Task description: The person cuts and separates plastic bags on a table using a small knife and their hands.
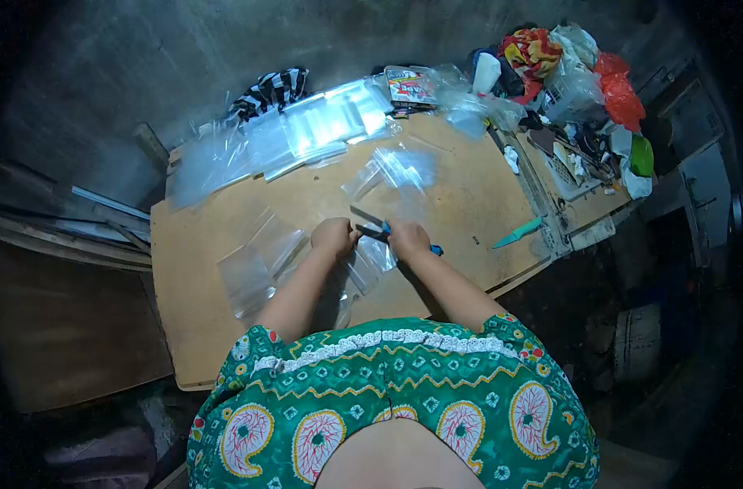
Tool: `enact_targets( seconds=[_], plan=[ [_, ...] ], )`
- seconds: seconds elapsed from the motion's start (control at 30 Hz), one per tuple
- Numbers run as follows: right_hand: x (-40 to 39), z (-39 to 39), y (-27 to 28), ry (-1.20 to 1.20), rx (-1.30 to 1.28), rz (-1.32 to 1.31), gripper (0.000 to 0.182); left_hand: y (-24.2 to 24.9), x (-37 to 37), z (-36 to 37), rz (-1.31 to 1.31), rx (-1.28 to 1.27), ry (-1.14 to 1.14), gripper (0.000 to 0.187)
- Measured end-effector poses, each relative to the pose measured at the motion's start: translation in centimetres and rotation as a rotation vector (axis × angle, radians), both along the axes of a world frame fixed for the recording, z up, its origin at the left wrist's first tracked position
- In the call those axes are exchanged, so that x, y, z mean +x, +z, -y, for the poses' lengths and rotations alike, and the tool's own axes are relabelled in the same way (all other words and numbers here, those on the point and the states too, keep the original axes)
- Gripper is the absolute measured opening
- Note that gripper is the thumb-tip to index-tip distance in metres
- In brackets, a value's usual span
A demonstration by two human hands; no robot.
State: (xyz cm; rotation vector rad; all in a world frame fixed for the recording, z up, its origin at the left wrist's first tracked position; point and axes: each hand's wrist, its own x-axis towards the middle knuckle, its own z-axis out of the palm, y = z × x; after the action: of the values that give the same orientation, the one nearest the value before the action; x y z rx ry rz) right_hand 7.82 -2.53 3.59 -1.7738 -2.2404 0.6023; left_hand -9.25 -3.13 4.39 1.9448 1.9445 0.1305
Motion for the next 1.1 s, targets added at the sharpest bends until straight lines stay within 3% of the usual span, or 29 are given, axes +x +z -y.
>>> enact_targets(
  seconds=[0.1, 0.27, 0.4, 0.47, 0.5, 0.57, 0.67, 0.7, 0.77, 0.97, 1.1],
  plan=[
    [1.2, 0.9, 0.4, 0.116, 0.060, -0.045, 0.009, 1.1, 0.5, 0.5, -0.043, -0.073, 0.115, 0.031],
    [3.4, 1.4, 1.0, 0.236, -0.032, 0.103, 0.042, 1.0, 0.5, 0.7, -0.041, -0.037, 0.191, 0.041],
    [3.0, -0.4, 0.2, 0.282, -0.044, 0.112, 0.039, 0.9, 0.8, 1.6, -0.043, 0.108, 0.202, 0.035],
    [2.5, -1.2, 0.6, 0.327, -0.117, 0.147, 0.041, 0.1, 1.3, 2.1, -0.141, 0.415, -0.035, 0.024],
    [2.3, -1.5, 0.7, 0.327, -0.116, 0.142, 0.041, -0.4, 1.7, 2.3, -0.146, 0.415, -0.037, 0.024],
    [1.8, -2.2, 1.1, 0.340, -0.187, 0.198, 0.044, -1.7, 3.1, 2.5, -0.150, 0.399, -0.401, 0.018],
    [1.5, -3.1, 0.2, 0.275, -0.312, 0.171, 0.045, -4.6, 4.6, 3.2, -0.040, 0.538, -0.553, 0.024],
    [1.6, -3.0, 0.3, 0.252, -0.354, 0.163, 0.045, -3.9, 4.8, 3.5, -0.038, 0.539, -0.554, 0.024],
    [2.3, -2.0, 0.5, 0.372, -0.053, 0.219, 0.047, -2.6, 4.9, 4.4, -0.077, 0.480, -0.504, 0.030],
    [5.6, 3.1, 0.7, 0.165, -0.172, 0.068, 0.061, -1.9, 4.0, 4.7, -0.146, 0.376, -0.444, 0.034],
    [8.2, 8.0, -0.4, 0.039, -0.031, -0.067, 0.046, -1.2, 3.2, 4.1, -0.060, 0.262, -0.422, 0.043]
  ],
)
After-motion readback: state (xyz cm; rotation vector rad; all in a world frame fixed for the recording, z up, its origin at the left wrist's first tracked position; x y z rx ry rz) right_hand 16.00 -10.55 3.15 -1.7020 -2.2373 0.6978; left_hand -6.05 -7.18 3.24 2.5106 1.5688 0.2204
